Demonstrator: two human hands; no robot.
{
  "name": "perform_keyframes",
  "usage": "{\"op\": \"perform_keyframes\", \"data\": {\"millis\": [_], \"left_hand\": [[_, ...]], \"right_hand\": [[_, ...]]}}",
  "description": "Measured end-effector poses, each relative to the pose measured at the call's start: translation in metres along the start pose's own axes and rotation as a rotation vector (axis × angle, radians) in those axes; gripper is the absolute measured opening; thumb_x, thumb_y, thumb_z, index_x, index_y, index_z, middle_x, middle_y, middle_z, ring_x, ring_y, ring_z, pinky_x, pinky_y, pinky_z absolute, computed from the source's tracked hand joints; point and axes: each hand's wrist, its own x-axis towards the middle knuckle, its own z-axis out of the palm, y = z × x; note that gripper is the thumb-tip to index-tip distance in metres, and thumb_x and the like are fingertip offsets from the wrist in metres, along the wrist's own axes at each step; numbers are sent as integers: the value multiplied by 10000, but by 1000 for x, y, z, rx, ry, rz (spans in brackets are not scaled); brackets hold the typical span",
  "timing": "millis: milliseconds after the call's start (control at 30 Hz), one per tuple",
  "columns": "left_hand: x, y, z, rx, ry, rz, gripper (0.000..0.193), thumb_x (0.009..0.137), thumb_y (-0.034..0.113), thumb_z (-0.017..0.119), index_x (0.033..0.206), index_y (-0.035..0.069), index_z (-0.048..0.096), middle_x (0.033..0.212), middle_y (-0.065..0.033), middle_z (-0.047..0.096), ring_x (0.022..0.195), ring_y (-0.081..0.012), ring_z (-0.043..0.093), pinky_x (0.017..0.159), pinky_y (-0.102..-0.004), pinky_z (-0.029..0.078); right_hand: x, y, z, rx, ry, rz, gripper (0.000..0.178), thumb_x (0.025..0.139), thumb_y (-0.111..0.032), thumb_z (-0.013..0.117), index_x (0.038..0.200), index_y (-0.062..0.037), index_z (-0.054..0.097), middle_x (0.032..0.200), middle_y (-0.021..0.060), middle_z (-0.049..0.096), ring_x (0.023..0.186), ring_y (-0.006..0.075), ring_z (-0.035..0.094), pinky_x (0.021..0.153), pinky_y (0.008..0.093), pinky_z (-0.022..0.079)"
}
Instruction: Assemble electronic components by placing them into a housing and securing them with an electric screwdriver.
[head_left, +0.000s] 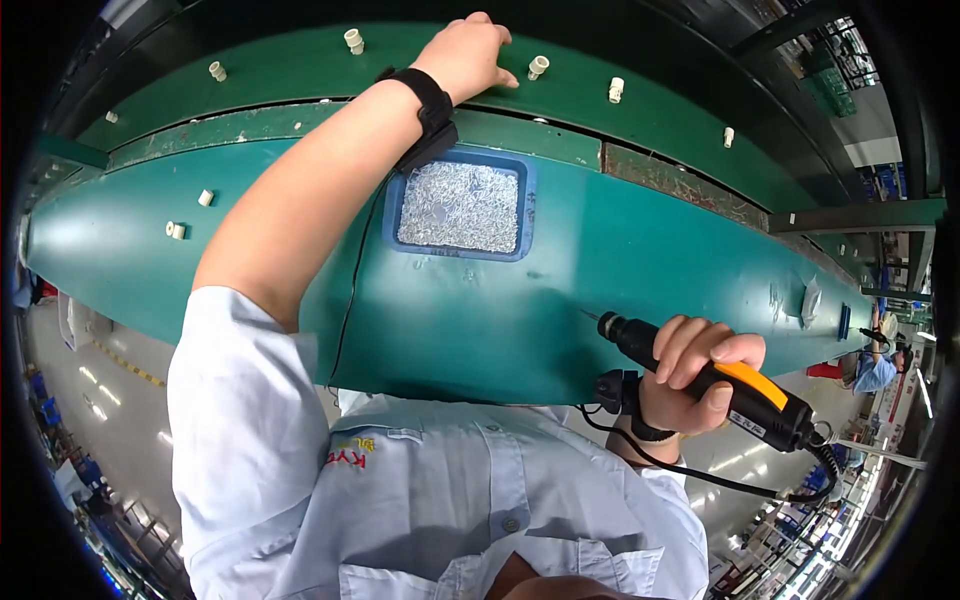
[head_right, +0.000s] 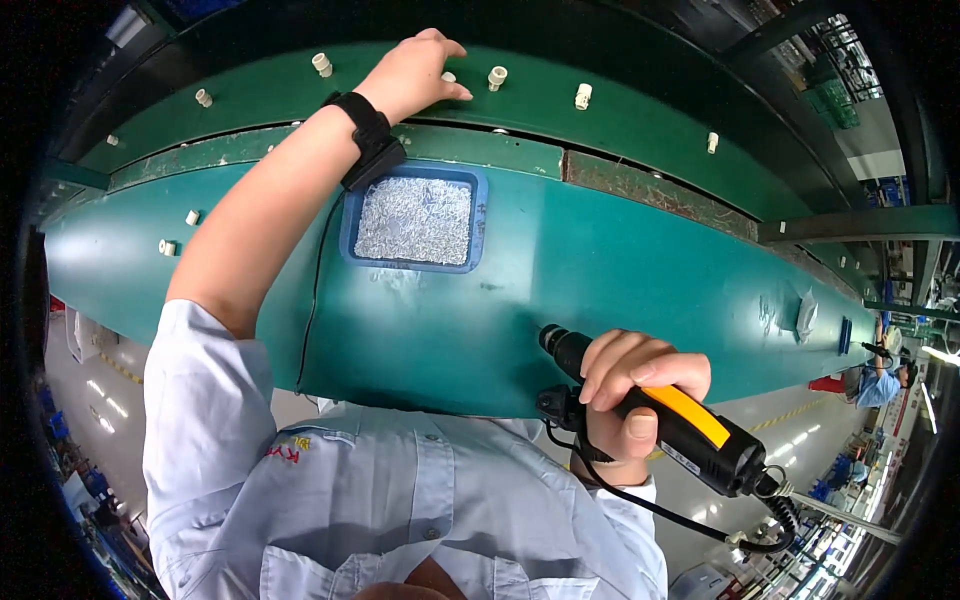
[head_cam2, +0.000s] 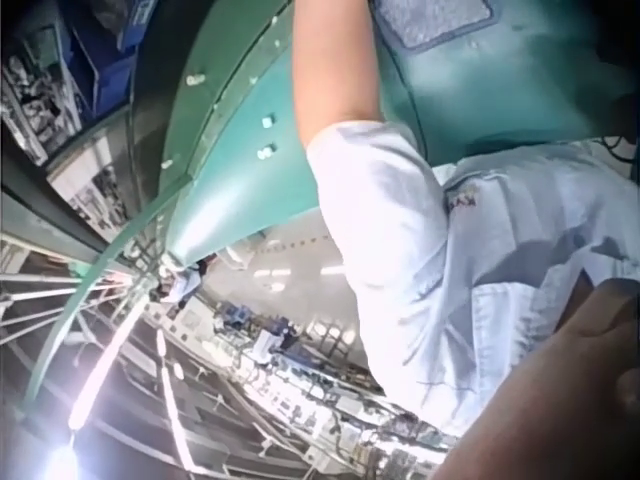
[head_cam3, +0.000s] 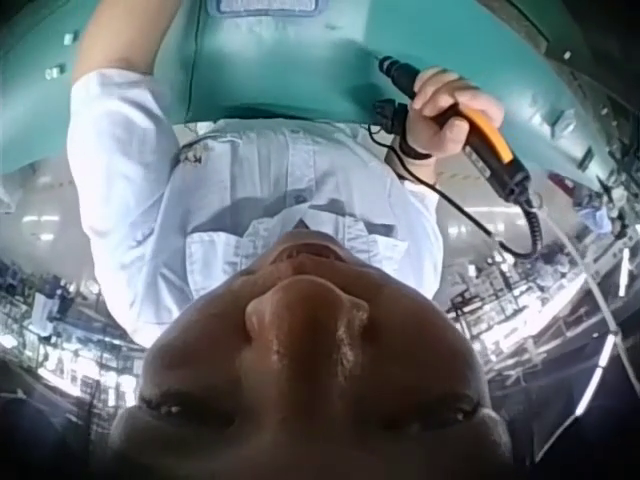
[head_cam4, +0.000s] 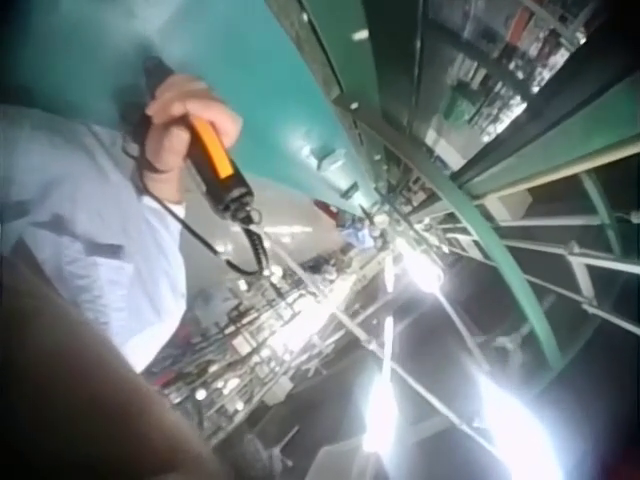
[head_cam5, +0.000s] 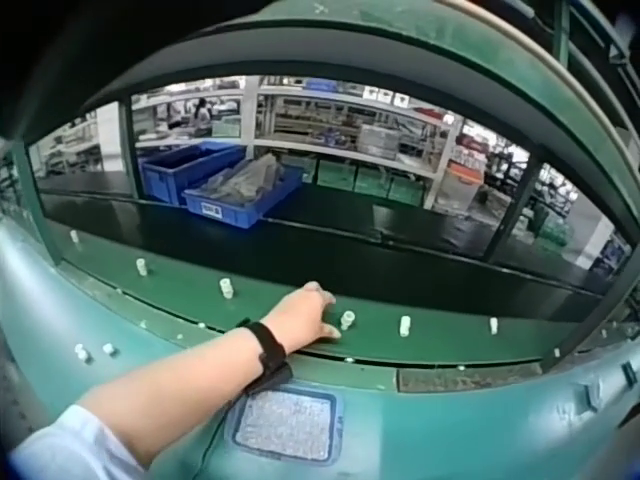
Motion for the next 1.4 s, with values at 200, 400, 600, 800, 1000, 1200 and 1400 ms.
{"op": "perform_keyframes", "data": {"millis": [200,400,600,800,1000,1200,1400], "left_hand": [[46,20,54,-187,-188,-137,323,728,217,807,986,58,697,926,-160,696,920,-318,663,850,-394,526],[34,29,47,-285,-101,-137,218,744,98,771,935,17,705,759,-111,704,699,-205,697,658,-317,542],[-77,108,-61,-445,-307,78,143,766,21,676,908,22,692,810,-141,670,708,-264,665,661,-349,532],[-195,107,-71,-536,-480,-78,170,774,-14,650,935,27,682,852,-146,655,718,-303,665,666,-375,535],[-216,95,-52,-644,-393,-199,195,751,-15,692,942,18,677,872,-130,656,696,-245,667,649,-339,536],[-207,96,-70,-721,-364,-261,200,752,7,708,949,19,678,886,-137,657,691,-254,664,637,-342,530],[-168,45,-55,-233,-127,166,192,747,47,726,931,17,679,865,-140,652,709,-277,657,637,-368,514]], "right_hand": [[-5,2,-20,-93,103,19,307,926,-341,598,1035,-75,491,600,-10,467,494,109,459,492,255,344],[-10,-6,-20,-108,102,4,312,925,-344,598,1038,-74,490,597,-9,468,497,109,462,495,256,344],[-8,1,-23,-122,125,43,311,930,-350,584,1042,-74,493,603,-5,465,509,112,461,512,261,343],[13,8,-7,-7,35,42,351,913,-360,628,1041,-64,489,615,19,495,508,140,489,510,286,383],[17,17,2,51,-63,26,376,912,-374,637,1047,-62,478,611,25,505,502,151,504,504,295,404],[12,12,8,22,-38,37,376,913,-373,636,1053,-63,476,609,21,503,502,148,503,505,294,407],[13,10,13,17,-27,43,375,913,-374,637,1048,-63,477,608,19,505,499,147,504,506,295,412]]}}
